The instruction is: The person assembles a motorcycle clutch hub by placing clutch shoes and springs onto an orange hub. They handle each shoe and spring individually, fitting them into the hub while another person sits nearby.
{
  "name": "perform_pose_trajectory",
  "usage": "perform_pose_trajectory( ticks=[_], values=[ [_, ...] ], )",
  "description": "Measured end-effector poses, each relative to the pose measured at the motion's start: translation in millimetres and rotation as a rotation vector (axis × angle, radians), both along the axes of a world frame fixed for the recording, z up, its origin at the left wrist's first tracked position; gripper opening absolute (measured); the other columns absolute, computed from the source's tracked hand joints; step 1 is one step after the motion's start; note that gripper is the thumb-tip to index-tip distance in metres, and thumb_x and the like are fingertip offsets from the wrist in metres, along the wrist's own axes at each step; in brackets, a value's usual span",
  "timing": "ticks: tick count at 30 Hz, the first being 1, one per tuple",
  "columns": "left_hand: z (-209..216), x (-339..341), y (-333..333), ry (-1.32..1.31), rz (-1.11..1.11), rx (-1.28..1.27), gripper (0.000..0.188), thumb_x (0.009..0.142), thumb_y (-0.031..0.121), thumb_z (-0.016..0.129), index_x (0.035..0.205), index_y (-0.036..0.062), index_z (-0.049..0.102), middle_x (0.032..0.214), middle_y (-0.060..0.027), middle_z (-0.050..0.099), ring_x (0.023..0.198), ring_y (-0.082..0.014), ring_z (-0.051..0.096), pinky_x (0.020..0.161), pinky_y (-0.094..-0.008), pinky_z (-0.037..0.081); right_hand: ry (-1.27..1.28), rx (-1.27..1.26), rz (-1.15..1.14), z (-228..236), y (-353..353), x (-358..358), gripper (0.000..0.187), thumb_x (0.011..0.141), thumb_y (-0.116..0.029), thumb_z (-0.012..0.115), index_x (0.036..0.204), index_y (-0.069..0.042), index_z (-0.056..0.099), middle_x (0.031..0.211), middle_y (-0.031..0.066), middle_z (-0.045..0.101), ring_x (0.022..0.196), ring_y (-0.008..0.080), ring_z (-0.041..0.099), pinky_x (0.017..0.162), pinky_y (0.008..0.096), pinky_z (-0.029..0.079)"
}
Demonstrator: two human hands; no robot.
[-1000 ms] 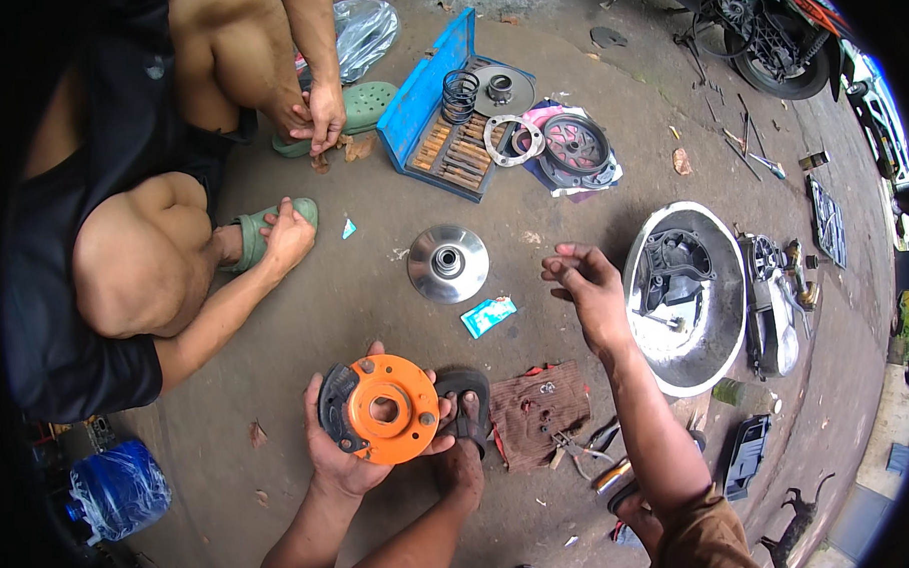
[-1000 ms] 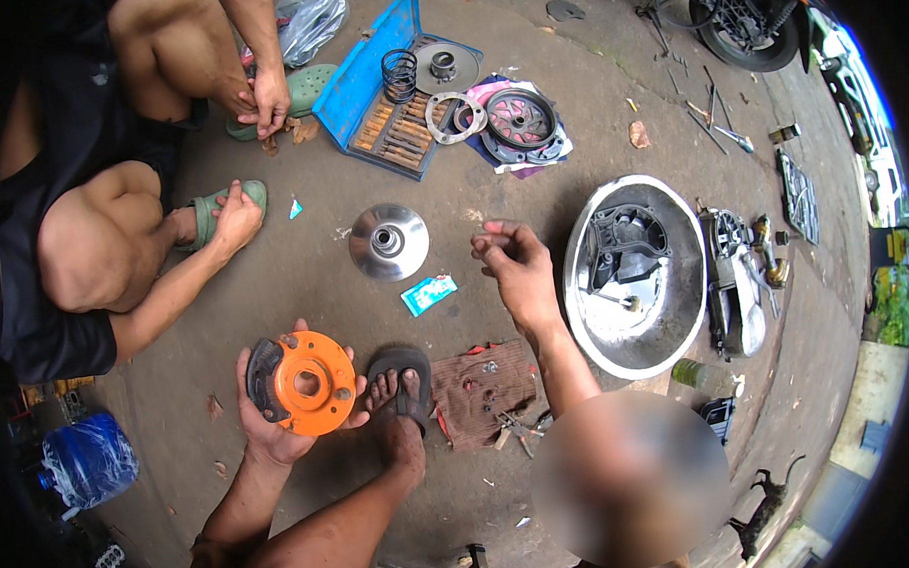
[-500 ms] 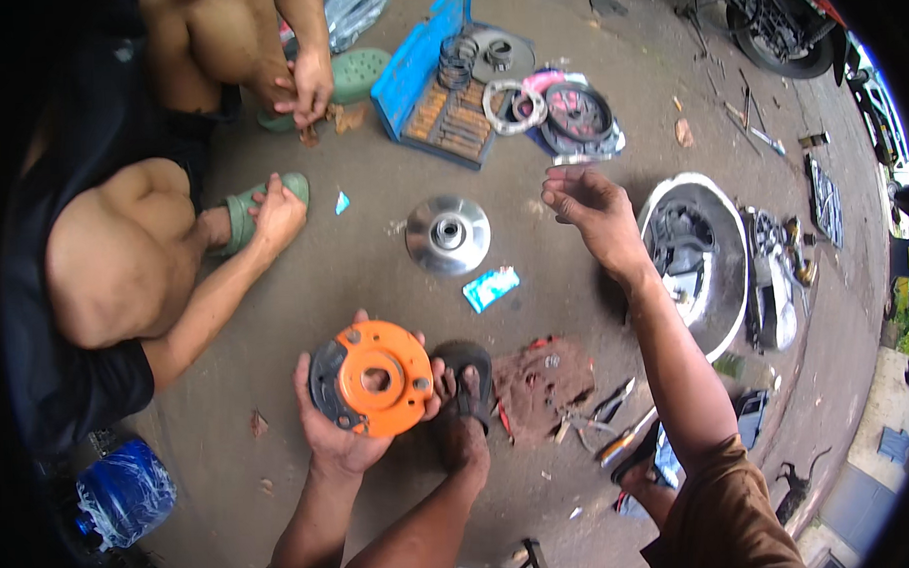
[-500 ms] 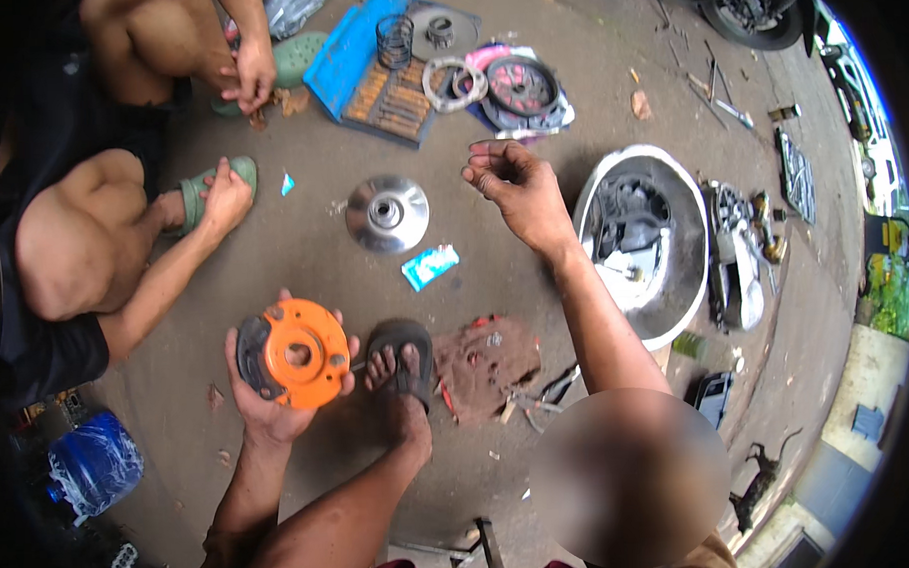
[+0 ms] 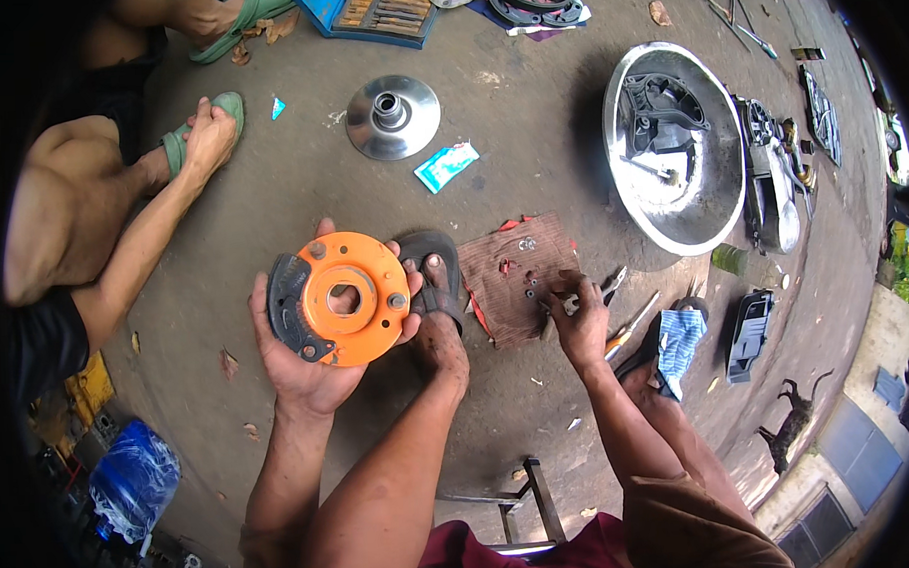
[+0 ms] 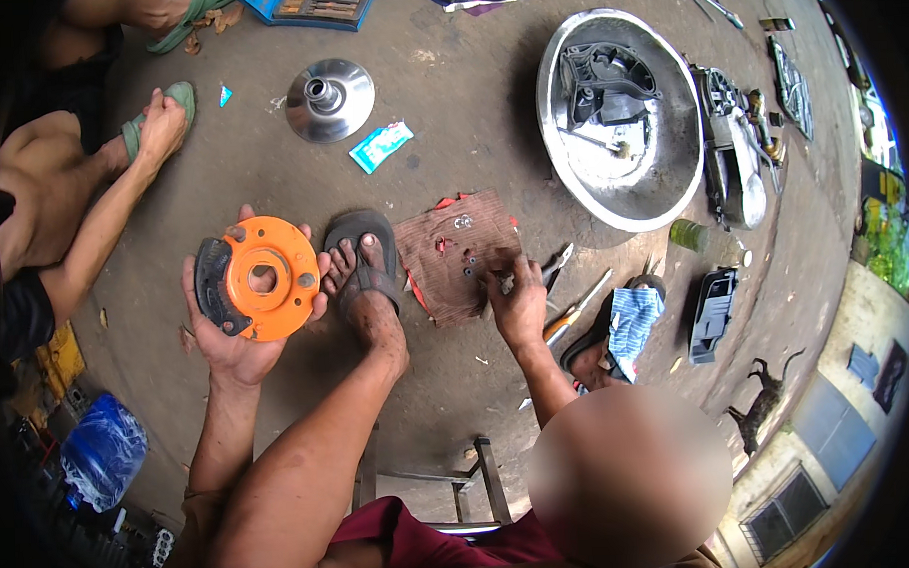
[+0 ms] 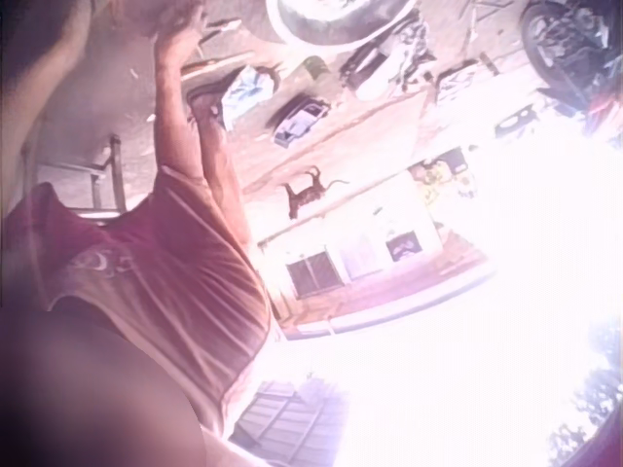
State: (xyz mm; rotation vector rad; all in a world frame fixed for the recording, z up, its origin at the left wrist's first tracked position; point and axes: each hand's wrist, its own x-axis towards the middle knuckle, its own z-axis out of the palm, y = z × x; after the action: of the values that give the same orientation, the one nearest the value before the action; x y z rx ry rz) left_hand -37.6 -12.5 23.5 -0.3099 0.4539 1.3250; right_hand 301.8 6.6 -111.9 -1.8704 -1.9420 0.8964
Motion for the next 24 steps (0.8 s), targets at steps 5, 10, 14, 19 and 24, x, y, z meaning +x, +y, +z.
perform_pose_trajectory(
  ticks=[5, 10, 14, 19, 24],
  values=[
    [-0.4, 18.4, -0.1, 0.087, -0.080, -0.013, 0.077, 0.093, 0.075, 0.043, 0.157, 0.0341, 0.034, 0.160, -0.0206, 0.030, 0.141, -0.0508, 0.035, 0.105, -0.0659, 0.040, 0.047, 0.023, -0.071, -19.1, -9.1, -20.3, 0.043, 0.083, -0.007, 0.075, 0.124, -0.008, 0.059, 0.101, 0.0068, 0.073, 0.100, 0.0285, 0.066, 0.089, 0.0422, 0.050],
    [-5.3, 38.4, 8.7, 0.139, -0.127, -0.007, 0.076, 0.094, 0.072, 0.040, 0.157, 0.0292, 0.035, 0.156, -0.0237, 0.036, 0.139, -0.0553, 0.038, 0.104, -0.0709, 0.040, -0.076, -0.036, -0.112, -20.8, -2.4, -33.5, 0.049, 0.080, -0.009, 0.075, 0.125, -0.010, 0.057, 0.100, 0.0039, 0.072, 0.108, 0.0273, 0.062, 0.096, 0.0451, 0.040],
    [-5.3, 47.2, 21.7, 0.087, -0.120, 0.007, 0.078, 0.094, 0.072, 0.041, 0.157, 0.0264, 0.034, 0.154, -0.0269, 0.037, 0.136, -0.0574, 0.040, 0.102, -0.0695, 0.045, -0.110, -0.094, -0.113, -25.3, 3.3, -37.0, 0.051, 0.078, -0.012, 0.076, 0.125, -0.011, 0.055, 0.101, 0.0030, 0.072, 0.108, 0.0280, 0.061, 0.094, 0.0479, 0.039],
    [-3.4, 56.2, 39.5, 0.135, -0.127, 0.023, 0.079, 0.094, 0.071, 0.042, 0.158, 0.0262, 0.033, 0.154, -0.0275, 0.037, 0.136, -0.0582, 0.041, 0.104, -0.0697, 0.044, -0.181, -0.035, -0.100, -30.0, 0.7, -42.4, 0.048, 0.080, -0.015, 0.075, 0.124, -0.010, 0.056, 0.101, 0.0054, 0.071, 0.109, 0.0310, 0.061, 0.095, 0.0510, 0.039],
    [0.8, 60.7, 44.2, 0.153, -0.173, 0.051, 0.080, 0.094, 0.070, 0.044, 0.159, 0.0253, 0.030, 0.153, -0.0302, 0.037, 0.135, -0.0585, 0.041, 0.105, -0.0700, 0.042, 0.084, -0.141, -0.282, 3.3, 10.7, -35.3, 0.048, 0.080, -0.007, 0.077, 0.120, -0.006, 0.051, 0.092, 0.0072, 0.069, 0.089, 0.0219, 0.064, 0.085, 0.0388, 0.048]
  ],
)
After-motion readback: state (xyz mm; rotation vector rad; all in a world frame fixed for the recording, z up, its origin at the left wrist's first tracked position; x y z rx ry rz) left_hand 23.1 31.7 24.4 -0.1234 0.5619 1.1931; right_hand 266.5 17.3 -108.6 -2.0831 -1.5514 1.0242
